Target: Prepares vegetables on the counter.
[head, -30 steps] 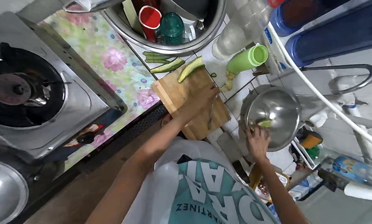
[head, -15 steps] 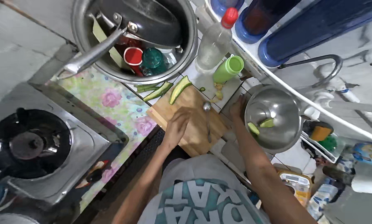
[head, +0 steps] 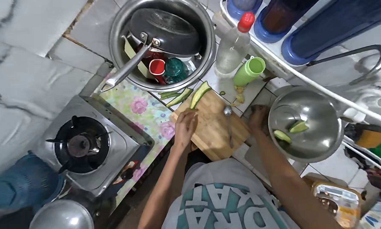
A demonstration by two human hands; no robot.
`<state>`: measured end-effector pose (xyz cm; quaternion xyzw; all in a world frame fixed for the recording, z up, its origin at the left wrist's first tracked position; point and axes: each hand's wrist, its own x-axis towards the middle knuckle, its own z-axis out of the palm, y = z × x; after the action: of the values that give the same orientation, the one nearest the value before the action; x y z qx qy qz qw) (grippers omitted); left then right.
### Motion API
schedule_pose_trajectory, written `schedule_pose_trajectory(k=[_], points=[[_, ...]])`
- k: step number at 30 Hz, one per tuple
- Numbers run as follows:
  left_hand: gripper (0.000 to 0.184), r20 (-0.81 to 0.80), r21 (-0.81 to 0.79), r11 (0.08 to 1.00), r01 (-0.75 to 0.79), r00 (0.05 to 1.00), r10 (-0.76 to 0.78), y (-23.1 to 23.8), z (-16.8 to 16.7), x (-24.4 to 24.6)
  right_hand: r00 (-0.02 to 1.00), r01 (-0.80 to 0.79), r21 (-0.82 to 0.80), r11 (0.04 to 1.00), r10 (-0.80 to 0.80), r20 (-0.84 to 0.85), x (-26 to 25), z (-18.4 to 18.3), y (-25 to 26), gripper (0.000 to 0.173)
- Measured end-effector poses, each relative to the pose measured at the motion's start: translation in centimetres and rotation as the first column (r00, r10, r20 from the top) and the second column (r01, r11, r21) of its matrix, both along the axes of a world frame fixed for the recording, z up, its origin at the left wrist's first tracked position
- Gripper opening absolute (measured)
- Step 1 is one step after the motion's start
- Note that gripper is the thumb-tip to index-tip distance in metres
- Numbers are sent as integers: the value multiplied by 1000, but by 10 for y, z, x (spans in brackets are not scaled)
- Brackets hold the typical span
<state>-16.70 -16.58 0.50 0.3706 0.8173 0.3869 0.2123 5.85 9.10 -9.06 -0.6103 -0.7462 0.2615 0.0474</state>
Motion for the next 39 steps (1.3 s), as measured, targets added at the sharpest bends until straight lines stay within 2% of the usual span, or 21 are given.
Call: schedule_pose_trajectory(k=[2, 6, 11, 14, 17, 19, 21, 23, 25, 27, 30, 32, 35, 39], points=[[25, -52, -19, 1000, -4, 999, 3, 15, -3, -10, 999, -34, -41, 999, 32, -38, 6, -3, 4, 25], [29, -171, -45, 997, -62, 984, 53, 34, -12, -26, 999, -10, -137, 991, 6, -36, 7, 3, 10, 28], [28, -265, 17, 989, -147, 953, 147, 23, -25, -34, 949, 166, -193, 967, -210, -237, -16, 38, -1, 33], [26, -299, 20, 981, -194, 935, 191, 10, -33, -44, 874, 191, -208, 959, -263, -408, -27, 59, -12, 33], [28, -339, -59, 984, -170, 930, 141, 8, -37, -54, 849, 108, -158, 982, -174, -499, -42, 78, -14, 37], [31, -343, -161, 975, -154, 935, 91, 10, -36, -58, 827, 8, -152, 988, -92, -554, -52, 92, -17, 51], [33, -325, -262, 952, -160, 943, 69, 15, -33, -60, 851, -110, -80, 991, 52, -523, -59, 101, -23, 58], [32, -340, -333, 926, -178, 939, 59, 18, -34, -63, 887, -246, -16, 969, 219, -407, -55, 92, -33, 54], [28, -381, -365, 914, -179, 924, 29, 21, -34, -67, 879, -426, -105, 898, 384, -283, -44, 80, -51, 59], [26, -439, -334, 928, -164, 898, 0, 19, -33, -67, 854, -519, -210, 829, 489, -181, -36, 73, -68, 67], [28, -539, -116, 980, -164, 839, 76, 12, -27, -56, 839, -544, -207, 813, 533, -112, -38, 78, -77, 53], [29, -555, -34, 992, -125, 828, 86, 5, -10, -32, 842, -538, -197, 820, 532, -89, -38, 80, -80, 51], [23, -558, 20, 999, 29, 830, -14, 0, -1, 17, 858, -514, -186, 838, 503, -106, -34, 78, -79, 54], [15, -506, 25, 958, 284, 830, -233, 1, -43, 66, 888, -456, -299, 838, 408, -210, -22, 91, -71, 45]])
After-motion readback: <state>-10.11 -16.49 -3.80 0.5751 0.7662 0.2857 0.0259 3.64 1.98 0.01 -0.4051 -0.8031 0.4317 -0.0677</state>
